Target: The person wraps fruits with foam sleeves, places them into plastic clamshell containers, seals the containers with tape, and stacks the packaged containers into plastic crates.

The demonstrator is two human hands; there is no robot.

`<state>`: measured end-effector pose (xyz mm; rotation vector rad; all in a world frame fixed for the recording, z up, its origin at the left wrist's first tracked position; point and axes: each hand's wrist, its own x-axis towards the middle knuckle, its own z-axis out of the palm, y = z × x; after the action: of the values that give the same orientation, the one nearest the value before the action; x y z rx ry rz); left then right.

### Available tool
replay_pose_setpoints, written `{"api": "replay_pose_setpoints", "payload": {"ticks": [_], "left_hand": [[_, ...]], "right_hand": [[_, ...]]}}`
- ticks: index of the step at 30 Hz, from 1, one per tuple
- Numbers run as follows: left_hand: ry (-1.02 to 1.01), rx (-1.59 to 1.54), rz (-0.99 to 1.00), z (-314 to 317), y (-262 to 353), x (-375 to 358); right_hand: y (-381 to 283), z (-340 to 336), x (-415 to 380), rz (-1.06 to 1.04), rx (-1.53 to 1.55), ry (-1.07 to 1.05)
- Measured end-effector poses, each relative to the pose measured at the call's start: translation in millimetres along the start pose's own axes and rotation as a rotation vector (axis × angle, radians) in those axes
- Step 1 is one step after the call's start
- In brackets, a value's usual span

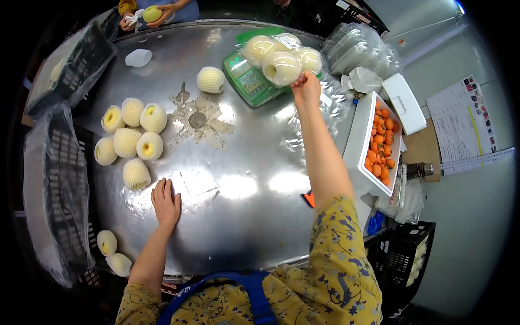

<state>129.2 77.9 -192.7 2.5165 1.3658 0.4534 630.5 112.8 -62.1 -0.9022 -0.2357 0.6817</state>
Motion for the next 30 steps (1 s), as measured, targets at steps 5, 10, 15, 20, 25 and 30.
{"api": "replay_pose_setpoints", "payload": {"ticks": [5, 10, 15, 20, 25, 30], "left_hand": [[-0.011, 0.007, -0.007, -2.4, 1.0, 4.3], [-0.011, 0.015, -0.001, -3.6, 2.8, 5.1], [-0.013, 0.011, -0.004, -5.1, 3.8, 5.4], [-0.006, 0.011, -0.001, -1.8, 1.4, 4.5], [-0.008, 0.011, -0.005, -1.2, 0.1, 3.9], [-0.019, -0.001, -0.008, -2.3, 0.7, 4.5]], "right_hand": [[25.7, -9.7, 56.3, -0.004, -0.014, 0.275], [22.6, -25.6, 60.4, 0.217, -0.272, 0.297], [-1.7, -25.6, 25.3, 0.328, -0.434, 0.244], [-13.7, -40.6, 31.4, 0.357, -0.531, 0.215], [-12.7, -35.5, 35.4, 0.322, -0.56, 0.221], [-11.0, -27.2, 35.6, 0.308, -0.479, 0.267]]}}
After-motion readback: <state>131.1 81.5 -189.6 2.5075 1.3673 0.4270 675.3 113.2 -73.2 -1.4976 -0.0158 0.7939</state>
